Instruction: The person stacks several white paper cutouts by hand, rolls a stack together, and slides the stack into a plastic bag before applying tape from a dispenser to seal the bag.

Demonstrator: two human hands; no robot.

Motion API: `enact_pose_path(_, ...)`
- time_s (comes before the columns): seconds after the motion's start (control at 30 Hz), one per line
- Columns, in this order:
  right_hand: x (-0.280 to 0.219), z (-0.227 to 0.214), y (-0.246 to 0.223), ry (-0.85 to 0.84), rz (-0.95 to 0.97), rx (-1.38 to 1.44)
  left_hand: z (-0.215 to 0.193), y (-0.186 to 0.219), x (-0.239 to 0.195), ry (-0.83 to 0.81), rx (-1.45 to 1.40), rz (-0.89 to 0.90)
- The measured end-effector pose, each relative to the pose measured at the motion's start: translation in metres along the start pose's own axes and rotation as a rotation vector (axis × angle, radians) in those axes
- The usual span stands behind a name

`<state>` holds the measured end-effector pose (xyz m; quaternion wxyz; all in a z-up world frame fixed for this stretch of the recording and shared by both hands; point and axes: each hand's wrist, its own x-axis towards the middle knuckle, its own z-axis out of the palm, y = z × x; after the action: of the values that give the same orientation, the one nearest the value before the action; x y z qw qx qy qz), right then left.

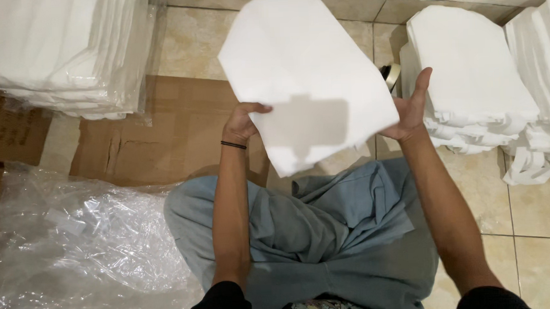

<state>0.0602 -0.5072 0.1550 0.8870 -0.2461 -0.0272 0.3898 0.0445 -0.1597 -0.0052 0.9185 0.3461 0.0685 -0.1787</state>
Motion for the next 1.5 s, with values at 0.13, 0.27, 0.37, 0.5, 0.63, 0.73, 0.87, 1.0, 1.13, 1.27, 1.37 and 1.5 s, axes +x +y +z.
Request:
enact_pose_path(0.13, -0.007, -0.038, -0.001, 0.228, 0.156, -0.485, 0.002, -0.026, 0.008, 0.013, 0.136, -0.060)
enact_pose_path(0.27, -0.009, -0.115, 0.008, 0.160, 0.192, -0.426, 0.012, -0.029, 0.007, -0.013, 0.199, -0.126)
enact_pose_path(0.37, -0.019, -0.100, 0.024, 0.210, 0.240, -0.416, -0.016, -0.046, 0.017, -0.012, 0.232, -0.154)
enact_pose_path(0.5, -0.023, -0.088, 0.044, 0.283, 0.268, -0.423, -0.056, -0.069, 0.036, -0.007, 0.206, -0.215)
enact_pose_path(0.63, -0.021, -0.059, 0.038, 0.287, 0.215, -0.532, -0.002, -0.041, 0.010, 0.061, 0.201, -0.196)
enact_pose_path(0.73, -0.012, -0.031, 0.017, 0.283, 0.132, -0.725, 0.047, -0.012, -0.003, 0.144, 0.134, -0.206)
enact_pose_path(0.87, 0.002, -0.024, -0.016, 0.252, 0.004, -0.957, 0.081, 0.010, 0.004, 0.162, 0.218, 0.071)
enact_pose_path(1.0, 0.045, -0.031, -0.020, 0.369, 0.088, -0.923, 0.095, 0.010, 0.018, 0.287, 0.286, 0.135)
enact_pose_path(1.13, 0.076, -0.106, 0.016, 0.611, 0.266, -0.695, 0.028, -0.029, 0.058, 0.498, 0.439, 0.030)
enact_pose_path(1.27, 0.080, -0.154, 0.033, 0.673, 0.254, -0.738, -0.017, -0.048, 0.086, 0.492, 0.663, 0.158)
enact_pose_path(1.37, 0.076, -0.142, 0.036, 0.703, 0.204, -0.839, -0.032, -0.061, 0.098, 0.484, 0.754, 0.211)
enact_pose_path(1.5, 0.082, -0.162, 0.038, 0.745, 0.071, -1.041, -0.022, -0.062, 0.093, 0.537, 0.809, 0.345)
